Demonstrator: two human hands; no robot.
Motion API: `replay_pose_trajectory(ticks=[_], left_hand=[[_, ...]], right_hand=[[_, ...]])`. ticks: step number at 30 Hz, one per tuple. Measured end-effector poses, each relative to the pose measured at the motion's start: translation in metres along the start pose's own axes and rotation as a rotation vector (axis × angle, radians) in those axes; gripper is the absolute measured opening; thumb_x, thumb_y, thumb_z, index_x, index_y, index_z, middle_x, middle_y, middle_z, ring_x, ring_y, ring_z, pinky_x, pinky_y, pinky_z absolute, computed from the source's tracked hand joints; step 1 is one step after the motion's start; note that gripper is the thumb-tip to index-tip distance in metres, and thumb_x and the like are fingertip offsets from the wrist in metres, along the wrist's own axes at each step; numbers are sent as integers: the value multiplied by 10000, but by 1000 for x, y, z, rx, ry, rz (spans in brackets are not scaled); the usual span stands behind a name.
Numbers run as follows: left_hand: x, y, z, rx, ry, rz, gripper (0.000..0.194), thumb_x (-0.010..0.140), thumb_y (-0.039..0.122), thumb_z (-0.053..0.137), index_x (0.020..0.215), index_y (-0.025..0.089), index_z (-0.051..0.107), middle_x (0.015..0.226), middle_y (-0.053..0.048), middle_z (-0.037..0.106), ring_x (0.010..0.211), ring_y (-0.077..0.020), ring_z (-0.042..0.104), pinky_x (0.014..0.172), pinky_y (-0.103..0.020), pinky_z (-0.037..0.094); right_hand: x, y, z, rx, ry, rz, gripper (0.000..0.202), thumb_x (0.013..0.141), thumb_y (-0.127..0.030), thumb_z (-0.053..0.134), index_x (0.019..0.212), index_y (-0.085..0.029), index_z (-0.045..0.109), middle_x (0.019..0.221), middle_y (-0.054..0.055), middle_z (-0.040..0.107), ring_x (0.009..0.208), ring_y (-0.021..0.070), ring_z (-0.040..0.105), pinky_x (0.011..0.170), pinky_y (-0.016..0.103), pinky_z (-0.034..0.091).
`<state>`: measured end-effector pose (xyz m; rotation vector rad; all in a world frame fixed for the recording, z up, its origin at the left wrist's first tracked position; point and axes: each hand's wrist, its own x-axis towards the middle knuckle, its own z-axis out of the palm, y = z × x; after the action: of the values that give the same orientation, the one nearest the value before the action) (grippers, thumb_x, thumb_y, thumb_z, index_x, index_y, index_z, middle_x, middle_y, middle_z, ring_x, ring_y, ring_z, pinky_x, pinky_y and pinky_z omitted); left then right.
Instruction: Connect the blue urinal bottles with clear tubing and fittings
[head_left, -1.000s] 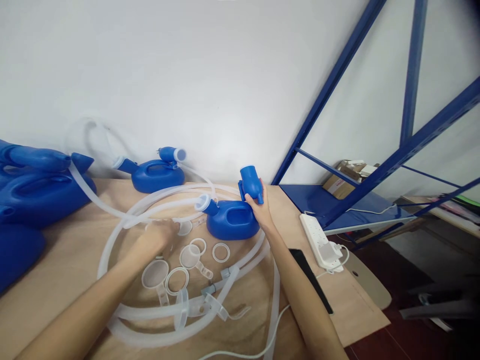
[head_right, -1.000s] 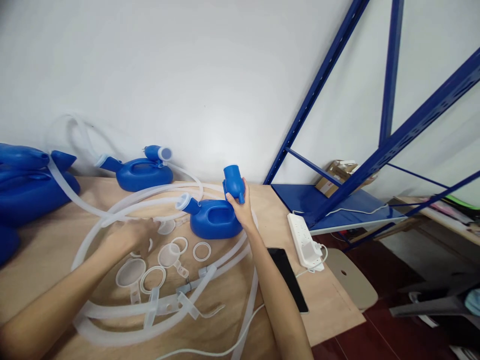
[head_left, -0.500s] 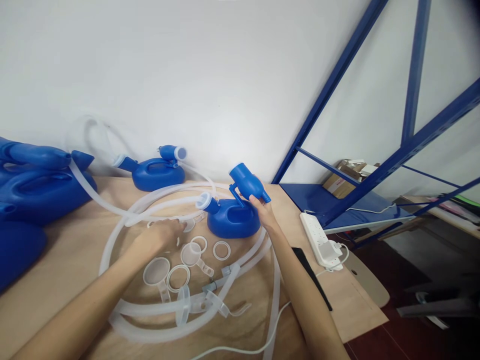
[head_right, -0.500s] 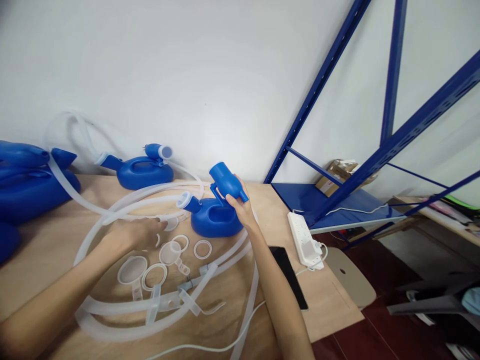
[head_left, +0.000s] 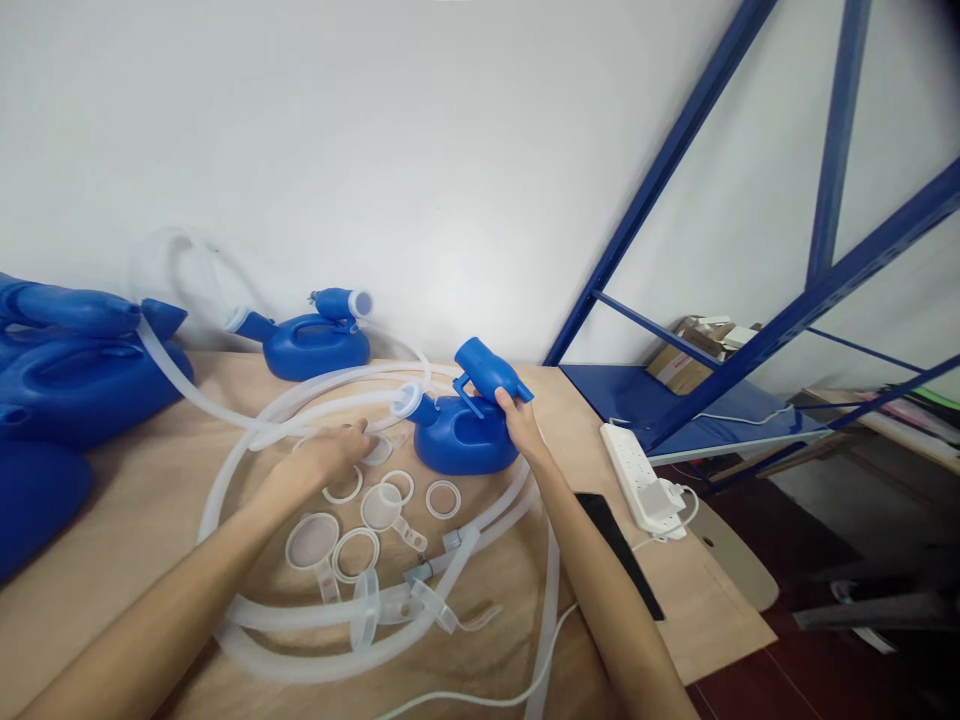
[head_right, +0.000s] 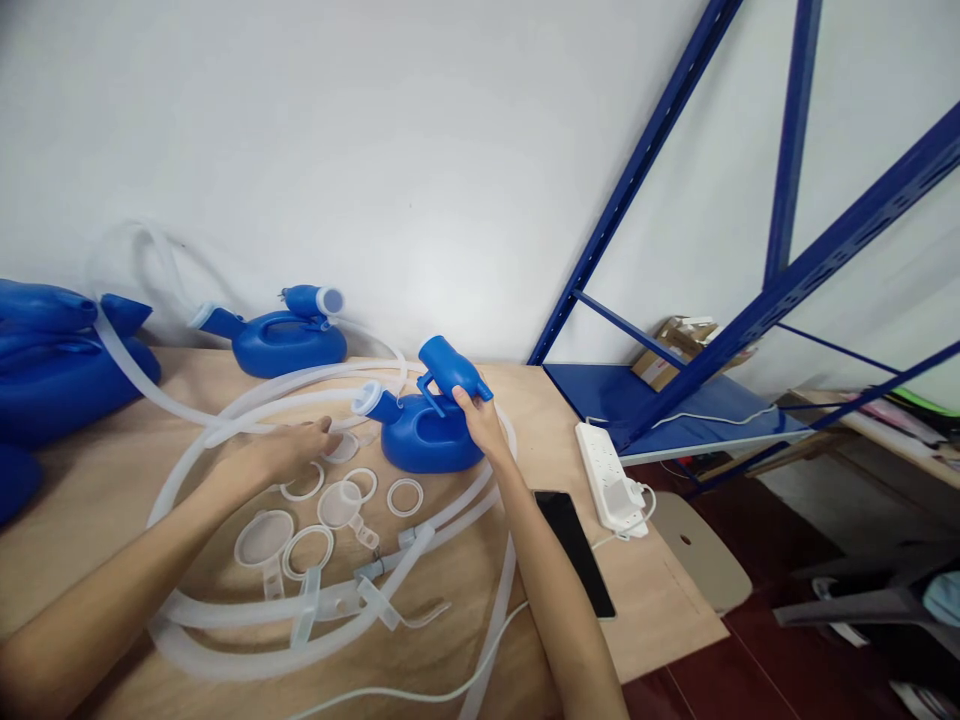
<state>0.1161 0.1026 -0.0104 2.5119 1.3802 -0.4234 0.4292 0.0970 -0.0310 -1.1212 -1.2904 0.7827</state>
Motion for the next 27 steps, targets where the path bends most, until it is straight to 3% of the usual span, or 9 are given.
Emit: replay_pose_trajectory(ticks=[6,9,12,14,17,21,27], left_hand=[[-6,-8,-12,-37,66,142,184,835,120,501,918,174,656,1162,-122,678,1018,-291,667,904,-393,505],[-16,-9,-19,-93,94,215,255,918,228,469,1085,182,658,1148,-109,706,1066,-276,656,968,-380,493],[-22,-11,-21,-212,131,285,419,986,313,380,1322,185,596,1272,-122,702,1152,-290,650,1032,-412,490],[-21,-13,-19,-268,136,309,447,997,326,362,1354,204,601,1321,-109,696,1188,-294,652,1051,-412,497],[-11,-16,-11,-283,132,303,457,1001,303,357,1368,219,616,1380,-89,677,1252,-279,639,1098,-386,489],[8,-22,2,-235,126,269,509,1012,261,332,1479,208,526,1530,-93,561,1403,-233,539,1216,-349,389],[10,-25,10,-163,32,150,509,971,344,465,1451,212,570,1416,-136,628,1301,-293,625,1137,-400,469]], right_hand=[[1,1,-3,37,-13,23,638,780,-708,750,1217,-245,715,1055,81,806,1282,355,670,1187,550,470],[0,1,-3,56,-14,31,675,770,-692,769,1272,-247,697,1047,70,809,1254,348,689,1178,543,481],[-1,0,-3,61,-20,43,694,768,-704,764,1286,-247,694,1038,66,812,1249,347,693,1169,540,491],[-1,-1,-3,63,-18,47,698,764,-719,763,1269,-242,701,1033,68,815,1256,348,688,1175,538,486],[-1,-4,-1,66,3,46,681,763,-739,757,1227,-242,715,1065,76,812,1242,357,695,1162,544,497],[-2,-4,0,39,47,36,634,782,-717,761,1217,-258,712,1168,79,793,1207,358,713,1134,549,522],[1,3,-2,58,35,53,578,805,-737,725,1115,-250,721,1103,83,805,1119,347,752,1078,547,562]])
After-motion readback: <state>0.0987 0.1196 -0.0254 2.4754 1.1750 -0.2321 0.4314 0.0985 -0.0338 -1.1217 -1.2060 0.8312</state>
